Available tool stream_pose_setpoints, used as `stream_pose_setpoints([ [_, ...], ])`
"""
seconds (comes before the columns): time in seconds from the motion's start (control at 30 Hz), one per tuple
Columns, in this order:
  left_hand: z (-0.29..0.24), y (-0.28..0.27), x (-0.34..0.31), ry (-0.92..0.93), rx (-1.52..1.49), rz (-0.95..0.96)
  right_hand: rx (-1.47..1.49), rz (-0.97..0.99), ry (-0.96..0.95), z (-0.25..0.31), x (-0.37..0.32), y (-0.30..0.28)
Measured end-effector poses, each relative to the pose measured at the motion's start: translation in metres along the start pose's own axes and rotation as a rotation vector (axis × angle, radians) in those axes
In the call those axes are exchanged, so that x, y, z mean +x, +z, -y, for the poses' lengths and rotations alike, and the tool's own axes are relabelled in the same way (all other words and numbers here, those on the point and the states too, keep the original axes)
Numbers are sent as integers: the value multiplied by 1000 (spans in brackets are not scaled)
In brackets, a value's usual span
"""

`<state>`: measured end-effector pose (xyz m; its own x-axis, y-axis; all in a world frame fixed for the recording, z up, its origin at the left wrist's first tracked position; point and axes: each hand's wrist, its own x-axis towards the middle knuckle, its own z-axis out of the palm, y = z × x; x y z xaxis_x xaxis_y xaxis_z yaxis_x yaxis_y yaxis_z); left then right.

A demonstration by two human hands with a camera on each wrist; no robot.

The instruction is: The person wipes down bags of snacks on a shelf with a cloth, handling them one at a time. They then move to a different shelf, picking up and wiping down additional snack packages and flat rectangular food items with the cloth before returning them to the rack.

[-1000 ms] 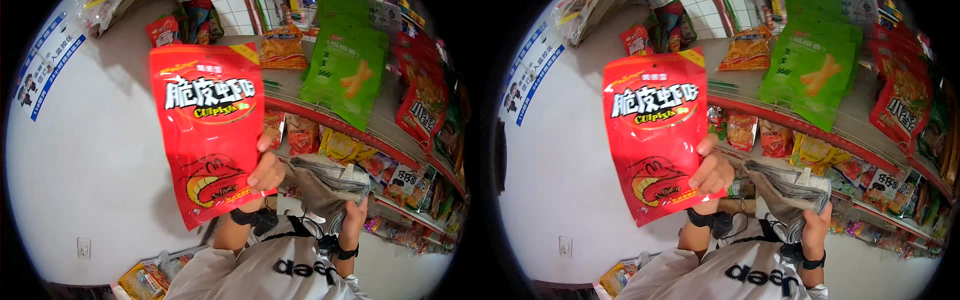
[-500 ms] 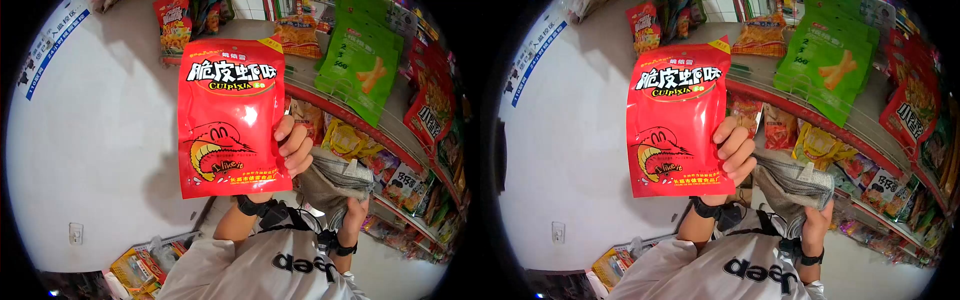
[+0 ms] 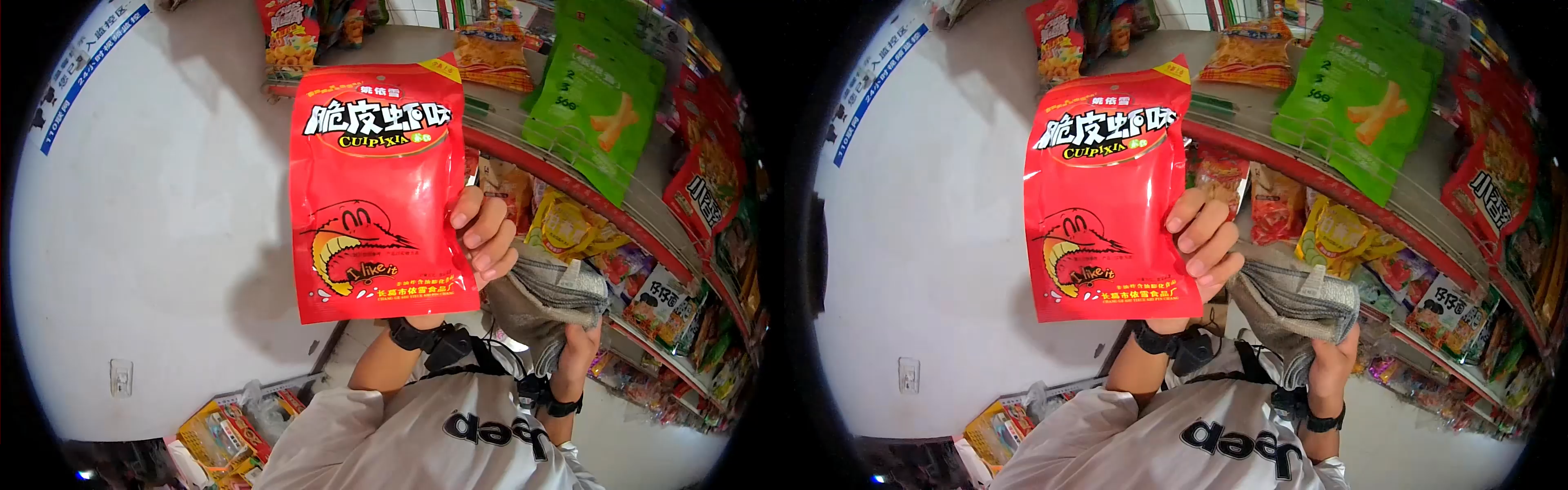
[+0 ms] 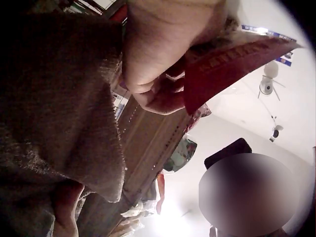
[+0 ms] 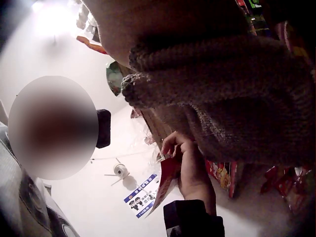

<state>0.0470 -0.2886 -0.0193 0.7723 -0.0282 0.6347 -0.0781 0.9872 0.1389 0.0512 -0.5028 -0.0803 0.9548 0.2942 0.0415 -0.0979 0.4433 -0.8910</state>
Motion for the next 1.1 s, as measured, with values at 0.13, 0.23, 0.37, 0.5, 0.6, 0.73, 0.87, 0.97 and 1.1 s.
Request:
stream_pose_setpoints([
  [0.13, 0, 4, -2, 14, 17, -56, -11, 2, -3, -4, -1, -2],
  [0.23, -1, 9, -3, 10, 47, -118, -10, 7, -15, -4, -1, 0],
  [0.37, -2, 7, -4, -2, 54, -106, 30, 37, -13, -6, -1, 0],
  [0.5, -1, 7, -5, 9, 52, -115, -31, -2, 15, -3, -3, 6],
  [0.6, -8, -2, -4, -19, 33, -9, -92, -93, 98, 10, -10, 22],
  [0.73, -44, -33, -1, -127, 62, 285, -199, 55, 164, 10, -13, 17],
  [0.87, -55, -3, -6, -20, 326, 5, -114, 120, 122, 20, -17, 26],
  [0.97, -52, 16, 8, 76, 506, -180, -119, 60, 69, 20, -23, 30],
  [1.1, -62, 27, 9, 224, 822, -515, -109, -90, -71, 20, -31, 56],
])
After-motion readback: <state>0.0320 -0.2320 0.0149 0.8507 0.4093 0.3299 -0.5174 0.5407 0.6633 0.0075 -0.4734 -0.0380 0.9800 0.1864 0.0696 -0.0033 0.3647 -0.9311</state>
